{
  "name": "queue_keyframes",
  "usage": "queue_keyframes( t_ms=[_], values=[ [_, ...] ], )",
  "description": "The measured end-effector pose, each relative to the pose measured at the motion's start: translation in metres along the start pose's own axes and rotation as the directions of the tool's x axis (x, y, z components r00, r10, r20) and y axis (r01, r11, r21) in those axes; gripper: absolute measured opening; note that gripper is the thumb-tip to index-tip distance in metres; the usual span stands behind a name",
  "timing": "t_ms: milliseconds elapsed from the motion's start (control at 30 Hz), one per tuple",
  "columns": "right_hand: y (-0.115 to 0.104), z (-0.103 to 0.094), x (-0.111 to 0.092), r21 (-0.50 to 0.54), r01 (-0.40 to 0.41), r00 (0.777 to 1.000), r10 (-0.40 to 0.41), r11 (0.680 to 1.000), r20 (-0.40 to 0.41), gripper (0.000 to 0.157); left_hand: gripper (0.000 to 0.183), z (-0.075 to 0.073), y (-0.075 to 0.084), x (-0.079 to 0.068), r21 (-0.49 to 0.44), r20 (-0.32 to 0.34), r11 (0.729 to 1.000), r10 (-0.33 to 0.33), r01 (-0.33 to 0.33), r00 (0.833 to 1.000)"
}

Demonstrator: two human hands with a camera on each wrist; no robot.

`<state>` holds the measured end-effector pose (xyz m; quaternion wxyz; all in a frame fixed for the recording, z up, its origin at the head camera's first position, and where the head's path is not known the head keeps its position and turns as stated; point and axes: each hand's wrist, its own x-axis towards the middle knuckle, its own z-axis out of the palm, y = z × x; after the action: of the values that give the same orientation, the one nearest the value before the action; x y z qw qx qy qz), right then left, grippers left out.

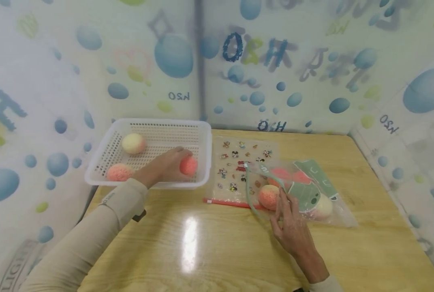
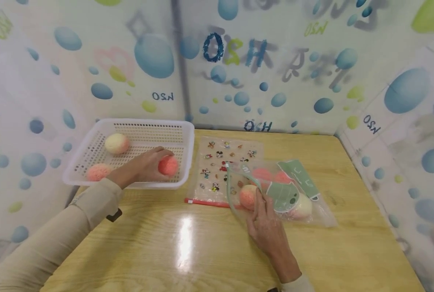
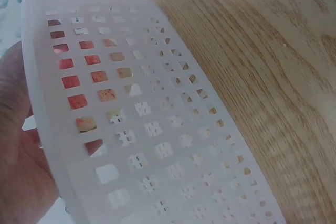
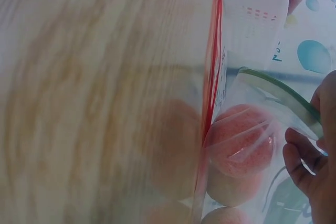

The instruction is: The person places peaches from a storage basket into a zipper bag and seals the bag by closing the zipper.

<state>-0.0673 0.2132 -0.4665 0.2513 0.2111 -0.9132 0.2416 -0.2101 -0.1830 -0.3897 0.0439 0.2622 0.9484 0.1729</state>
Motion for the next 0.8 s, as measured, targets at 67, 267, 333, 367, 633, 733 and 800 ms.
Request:
queue_keyframes(
  t_ms=[67,267,333,367,633,733,800],
  values=[
    [0.0,0.001,-0.002,0.0,0.006,1.0,-0.006,1.0,-0.007,0.087,0.074,0.0,0.002,0.0,-0.007,-0.008,1.0,0.02,-0.02,1.0],
    [0.0,0.003,-0.002,0.013,0.034,0.999,-0.033,0.999,-0.025,0.083,0.071,-0.003,0.011,-0.001,-0.02,-0.03,0.999,0.044,-0.045,0.999],
    [0.0,0.004,-0.002,0.016,0.041,0.999,-0.04,0.999,-0.029,0.082,0.072,-0.004,0.013,-0.002,-0.018,-0.046,0.998,0.059,-0.06,0.997],
    [0.0,0.004,-0.001,0.014,0.043,0.999,-0.043,0.999,-0.031,0.081,0.072,-0.005,0.014,-0.002,-0.018,-0.056,0.997,0.07,-0.072,0.996],
    [-0.001,0.005,-0.003,0.018,0.033,0.999,-0.032,0.999,-0.014,0.079,0.071,-0.007,0.019,-0.003,-0.015,-0.139,0.991,0.13,-0.133,0.982],
    [-0.001,0.005,-0.005,0.026,0.028,1.0,-0.028,0.999,-0.007,0.079,0.073,-0.009,0.022,-0.005,-0.014,-0.154,0.988,0.148,-0.152,0.977],
    [-0.001,0.005,-0.006,0.03,0.026,1.0,-0.026,0.999,-0.005,0.079,0.074,-0.01,0.024,-0.006,-0.012,-0.171,0.985,0.167,-0.171,0.971]
  ],
)
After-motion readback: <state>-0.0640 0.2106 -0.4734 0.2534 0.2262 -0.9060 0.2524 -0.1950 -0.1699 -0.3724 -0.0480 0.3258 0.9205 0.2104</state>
